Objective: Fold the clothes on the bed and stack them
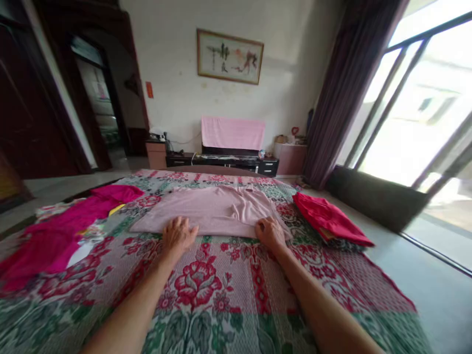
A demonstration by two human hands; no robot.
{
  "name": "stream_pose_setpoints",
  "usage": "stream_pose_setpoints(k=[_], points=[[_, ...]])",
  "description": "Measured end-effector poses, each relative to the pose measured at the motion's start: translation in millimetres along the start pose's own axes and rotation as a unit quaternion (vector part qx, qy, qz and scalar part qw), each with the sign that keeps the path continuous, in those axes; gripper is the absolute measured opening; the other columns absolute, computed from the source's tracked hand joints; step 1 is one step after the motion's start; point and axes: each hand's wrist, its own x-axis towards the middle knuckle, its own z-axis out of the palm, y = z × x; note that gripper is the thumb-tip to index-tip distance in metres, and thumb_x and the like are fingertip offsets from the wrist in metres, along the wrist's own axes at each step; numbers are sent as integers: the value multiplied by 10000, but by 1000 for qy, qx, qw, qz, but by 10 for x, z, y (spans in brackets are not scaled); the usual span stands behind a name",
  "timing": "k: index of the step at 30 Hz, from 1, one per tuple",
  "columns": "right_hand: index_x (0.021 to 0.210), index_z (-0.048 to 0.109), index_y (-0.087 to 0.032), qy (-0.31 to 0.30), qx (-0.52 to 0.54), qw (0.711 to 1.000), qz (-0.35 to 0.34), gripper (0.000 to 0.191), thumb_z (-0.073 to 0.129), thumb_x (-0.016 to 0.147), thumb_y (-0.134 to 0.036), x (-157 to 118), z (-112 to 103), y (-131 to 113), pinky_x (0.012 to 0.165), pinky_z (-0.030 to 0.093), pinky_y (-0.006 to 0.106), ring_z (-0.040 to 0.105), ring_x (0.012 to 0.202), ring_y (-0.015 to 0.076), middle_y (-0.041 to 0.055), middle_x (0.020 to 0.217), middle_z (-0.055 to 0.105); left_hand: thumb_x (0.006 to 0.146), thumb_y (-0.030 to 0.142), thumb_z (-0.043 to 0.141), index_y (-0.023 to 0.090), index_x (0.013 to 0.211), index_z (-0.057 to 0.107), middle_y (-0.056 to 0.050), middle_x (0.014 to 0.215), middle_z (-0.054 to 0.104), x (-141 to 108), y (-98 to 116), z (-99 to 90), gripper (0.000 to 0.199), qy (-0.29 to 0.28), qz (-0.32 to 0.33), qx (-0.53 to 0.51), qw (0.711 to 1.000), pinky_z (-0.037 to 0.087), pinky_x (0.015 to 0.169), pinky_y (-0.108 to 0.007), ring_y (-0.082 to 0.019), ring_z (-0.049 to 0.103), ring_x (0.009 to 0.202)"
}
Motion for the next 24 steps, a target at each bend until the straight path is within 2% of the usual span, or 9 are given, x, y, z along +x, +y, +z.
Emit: stream_pose_setpoints(k=[9,12,15,19,21,24], points=[[919,707,-183,-3,0,1000,-6,229,504,849,-260,6,-11,12,807,391,258,581,904,190,78,964,667,872,440,457,177,1138,627,-124,1158,593,7,-65,-31,411,-12,-18,-30,999,401,934,-378,-273,512,1122],[934,710,-178,-5,-8,1000,-11,243,496,852,-260,6,-22,-1,809,392,266,581,910,198,85,975,670,872,434,449,170,1124,628,-138,1202,577,22,-227,-99,406,-12,-32,-12,999,396,946,-417,-300,498,1151],[916,711,-175,-5,-21,1000,-12,247,487,854,-259,9,-23,-12,804,393,272,580,909,205,89,966,672,876,421,431,172,1105,636,-151,1183,588,18,-505,-136,396,-18,-59,7,998,397,946,-450,-317,499,1155],[915,709,-174,-4,-33,999,-12,251,482,856,-262,12,-13,-13,804,391,280,578,894,207,93,972,671,883,451,389,176,1139,630,-138,1265,570,-33,-849,-85,446,-35,-79,6,996,374,994,-464,-313,479,1197],[921,708,-174,-4,-35,999,-15,254,478,858,-262,12,-10,-11,807,389,282,577,887,206,93,977,668,887,470,367,178,1184,609,-130,1333,534,-61,-923,-42,482,-37,-80,-2,996,360,1018,-466,-310,441,1247],[913,707,-173,-2,-33,999,-15,254,475,860,-261,8,-9,-13,802,388,282,575,888,206,93,970,665,890,473,349,180,1218,589,-124,1367,513,-84,-921,-5,502,-42,-85,-7,995,350,1034,-481,-309,420,1272]])
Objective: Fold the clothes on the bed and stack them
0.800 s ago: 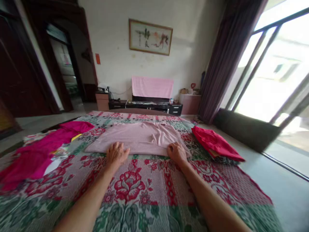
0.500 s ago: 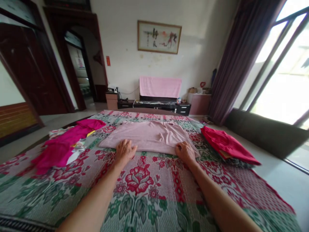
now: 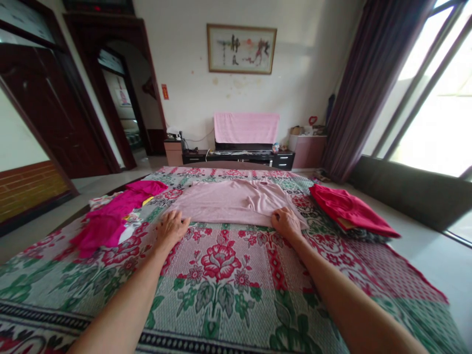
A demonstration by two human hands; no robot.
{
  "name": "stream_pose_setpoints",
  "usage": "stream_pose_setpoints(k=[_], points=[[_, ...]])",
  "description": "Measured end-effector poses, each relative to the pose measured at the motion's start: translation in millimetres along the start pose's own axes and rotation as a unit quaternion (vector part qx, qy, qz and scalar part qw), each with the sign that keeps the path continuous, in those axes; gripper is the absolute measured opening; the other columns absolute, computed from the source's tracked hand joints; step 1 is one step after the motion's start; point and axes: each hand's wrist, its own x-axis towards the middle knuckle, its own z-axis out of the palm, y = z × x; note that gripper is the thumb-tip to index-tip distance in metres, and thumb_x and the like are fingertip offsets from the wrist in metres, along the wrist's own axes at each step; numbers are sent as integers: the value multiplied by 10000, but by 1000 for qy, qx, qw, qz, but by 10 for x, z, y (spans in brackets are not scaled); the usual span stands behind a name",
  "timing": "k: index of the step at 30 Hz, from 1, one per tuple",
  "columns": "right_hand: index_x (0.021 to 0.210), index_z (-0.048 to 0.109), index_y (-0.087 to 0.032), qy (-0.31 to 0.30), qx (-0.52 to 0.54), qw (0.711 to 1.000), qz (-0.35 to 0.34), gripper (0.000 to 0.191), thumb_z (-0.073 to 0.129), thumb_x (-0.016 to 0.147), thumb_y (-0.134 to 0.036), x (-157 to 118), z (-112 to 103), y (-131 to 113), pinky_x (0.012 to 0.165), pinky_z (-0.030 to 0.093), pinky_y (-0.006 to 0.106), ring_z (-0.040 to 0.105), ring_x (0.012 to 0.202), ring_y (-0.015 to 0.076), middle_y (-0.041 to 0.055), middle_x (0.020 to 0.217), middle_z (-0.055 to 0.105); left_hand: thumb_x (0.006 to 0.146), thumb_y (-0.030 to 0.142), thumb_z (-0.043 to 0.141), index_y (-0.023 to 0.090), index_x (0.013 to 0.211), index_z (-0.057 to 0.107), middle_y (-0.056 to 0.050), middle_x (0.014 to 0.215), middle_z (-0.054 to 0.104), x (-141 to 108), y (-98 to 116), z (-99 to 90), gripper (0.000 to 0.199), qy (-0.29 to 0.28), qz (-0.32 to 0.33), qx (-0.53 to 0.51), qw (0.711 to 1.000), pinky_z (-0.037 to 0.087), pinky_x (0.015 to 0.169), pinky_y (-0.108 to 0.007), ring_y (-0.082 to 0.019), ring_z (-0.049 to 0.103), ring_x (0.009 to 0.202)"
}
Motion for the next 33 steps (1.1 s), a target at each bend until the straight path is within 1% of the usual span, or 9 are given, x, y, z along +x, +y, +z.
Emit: stream_pose_setpoints(k=[5,9,13,16,20,23,26,29,33], points=[[897,711,-178,1,9,1000,10,253,473,855,-253,-22,-10,-4,785,387,286,576,879,208,93,953,664,865,472,388,147,1199,610,-147,1336,536,23,-68,3,516,20,-24,-9,999,383,1024,-443,-310,458,1250],[903,713,-180,5,21,1000,8,252,472,850,-230,-44,-21,4,799,385,282,580,887,201,91,956,669,842,274,406,88,1176,619,-172,1187,628,89,-332,14,438,70,-72,-31,994,426,991,-365,-270,559,1135],[895,713,-186,11,34,999,6,242,481,841,-225,-47,-14,19,799,388,277,580,890,197,83,943,672,830,161,371,108,1174,635,-137,1172,643,120,-484,45,437,100,-55,-68,991,425,998,-318,-226,573,1119],[902,714,-190,10,43,999,8,239,487,839,-229,-44,1,31,794,388,275,579,874,191,73,946,671,839,146,358,159,1188,642,-112,1226,610,115,-454,38,450,94,-29,-64,993,424,996,-313,-213,554,1140],[910,715,-195,8,45,999,10,242,486,841,-230,-49,-1,36,798,384,270,576,876,187,61,953,671,823,136,376,250,1230,623,-80,1396,480,107,-335,-27,490,23,-6,-31,999,407,1004,-404,-268,471,1231],[913,713,-195,6,48,999,12,245,481,843,-227,-56,-20,27,800,384,267,574,875,184,59,953,671,831,166,373,245,1277,577,-99,1414,451,114,-251,-78,496,-7,-57,-20,998,400,982,-488,-329,419,1265],[915,711,-193,1,50,999,11,243,481,842,-226,-55,-24,22,806,387,271,572,885,190,63,959,669,822,198,394,118,1374,442,-200,1359,469,130,-218,-101,559,29,-145,-25,989,417,944,-500,-355,446,1228],[916,710,-199,-4,55,998,12,237,489,835,-229,-44,-5,42,809,391,281,572,891,197,66,969,668,806,199,416,103,1383,413,-197,1324,501,137,-242,-94,585,60,-116,-35,991,424,950,-440,-317,476,1206],[921,704,-191,5,86,996,18,247,479,821,-209,-43,-17,60,821,406,300,581,905,211,73,988,666,801,184,410,152,1302,534,-145,1293,545,143,-296,-59,516,72,-85,-35,993,424,972,-370,-269,519,1170]])
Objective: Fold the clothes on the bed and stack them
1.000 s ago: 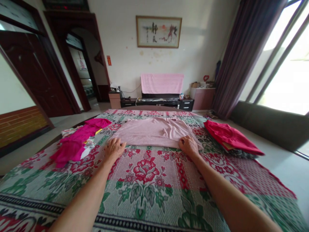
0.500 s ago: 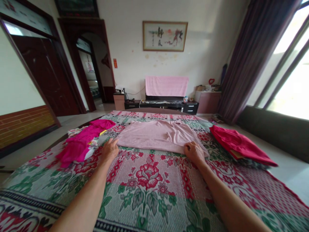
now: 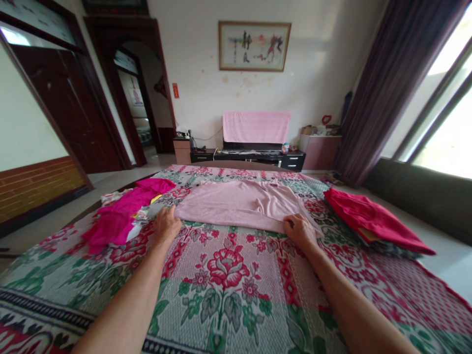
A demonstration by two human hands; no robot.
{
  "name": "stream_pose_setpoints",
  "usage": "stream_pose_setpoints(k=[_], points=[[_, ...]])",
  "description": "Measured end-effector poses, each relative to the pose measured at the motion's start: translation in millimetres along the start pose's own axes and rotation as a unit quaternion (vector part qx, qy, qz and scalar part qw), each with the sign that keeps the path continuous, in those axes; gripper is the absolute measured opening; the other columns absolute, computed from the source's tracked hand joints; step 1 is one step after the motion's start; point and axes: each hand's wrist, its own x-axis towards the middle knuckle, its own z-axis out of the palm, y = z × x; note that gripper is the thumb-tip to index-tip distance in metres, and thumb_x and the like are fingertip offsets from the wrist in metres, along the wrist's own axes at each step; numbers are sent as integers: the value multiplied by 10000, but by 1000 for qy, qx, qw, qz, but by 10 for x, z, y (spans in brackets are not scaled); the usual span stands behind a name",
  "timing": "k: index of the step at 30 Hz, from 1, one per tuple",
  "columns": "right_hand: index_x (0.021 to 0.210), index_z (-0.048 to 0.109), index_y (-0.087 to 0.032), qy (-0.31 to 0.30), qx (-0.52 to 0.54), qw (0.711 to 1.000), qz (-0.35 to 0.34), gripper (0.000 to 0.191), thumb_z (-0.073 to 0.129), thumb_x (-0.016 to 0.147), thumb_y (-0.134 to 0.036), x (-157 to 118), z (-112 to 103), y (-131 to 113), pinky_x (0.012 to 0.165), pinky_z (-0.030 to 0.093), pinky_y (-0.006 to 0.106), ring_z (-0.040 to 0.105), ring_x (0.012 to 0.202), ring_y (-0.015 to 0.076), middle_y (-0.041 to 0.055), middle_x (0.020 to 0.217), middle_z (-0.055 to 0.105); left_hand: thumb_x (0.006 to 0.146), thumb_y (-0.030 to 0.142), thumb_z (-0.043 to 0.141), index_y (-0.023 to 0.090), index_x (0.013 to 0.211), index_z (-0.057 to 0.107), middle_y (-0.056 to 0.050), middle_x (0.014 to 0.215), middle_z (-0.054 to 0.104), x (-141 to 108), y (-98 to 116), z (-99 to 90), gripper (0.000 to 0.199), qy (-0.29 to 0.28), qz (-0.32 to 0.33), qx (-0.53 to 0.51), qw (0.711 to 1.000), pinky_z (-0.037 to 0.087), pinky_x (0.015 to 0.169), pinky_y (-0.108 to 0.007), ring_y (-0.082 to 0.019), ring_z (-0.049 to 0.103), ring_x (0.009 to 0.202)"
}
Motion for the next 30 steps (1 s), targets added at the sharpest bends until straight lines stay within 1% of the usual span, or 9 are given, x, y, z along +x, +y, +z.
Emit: stream_pose_setpoints(k=[2,4,7,9,13,18,23,27,30], points=[[936,691,-189,28,39,999,-11,254,467,815,-193,-25,-39,-50,853,410,303,582,941,211,71,1017,659,785,161,416,172,1268,578,-126,1305,549,17,-26,23,509,3,20,0,1000,423,987,-349,-252,529,1168],[938,677,-195,34,83,994,-63,243,468,815,-194,-69,-84,-151,889,406,296,578,971,199,64,1030,650,758,127,415,195,1217,623,-92,1306,565,47,-63,43,508,-5,44,-5,999,415,1004,-313,-224,532,1177],[906,672,-198,-49,110,976,-184,203,514,779,-195,-143,-127,-331,895,405,288,577,941,185,54,978,651,721,103,409,223,1107,687,-30,1265,612,110,-150,53,491,-47,82,-32,995,407,1009,-246,-176,550,1169],[920,673,-192,-99,101,967,-211,235,549,722,-168,-171,-141,-401,892,403,292,571,947,191,54,985,654,710,100,402,224,1065,707,-14,1248,630,151,-217,48,485,-77,100,-52,991,403,1014,-226,-161,562,1161],[975,675,-198,-138,70,973,-174,353,539,662,-108,-148,-191,-326,922,385,303,559,1002,202,55,1066,650,692,100,413,239,1049,718,-6,1231,647,197,-289,44,490,-87,101,-69,989,412,1020,-239,-163,575,1159],[1015,680,-181,-141,22,983,-113,430,511,636,-68,-81,-249,-116,940,371,289,542,1055,213,68,1079,641,736,157,421,246,967,728,-6,1198,666,191,-227,75,394,-58,86,-59,993,454,966,-255,-174,604,1103],[999,683,-176,-116,7,988,-106,309,447,807,-124,-82,-182,-85,938,364,272,542,1042,193,82,1061,639,765,198,398,223,898,715,-27,1074,707,169,-159,43,344,-30,107,-71,991,472,900,-251,-181,629,1007],[1009,659,-178,-90,1,993,-83,285,402,887,-170,-83,-156,-97,909,365,260,550,1030,188,82,1062,648,744,189,419,233,893,702,-12,967,723,151,-112,-50,323,-11,76,-70,995,474,838,-247,-191,626,953],[1039,640,-174,-106,-8,991,-83,285,390,901,-169,-54,-215,-102,863,372,250,577,996,182,78,1035,669,763,194,407,239,908,700,-10,955,720,133,-77,-110,330,-8,45,-69,997,470,808,-253,-197,627,919]])
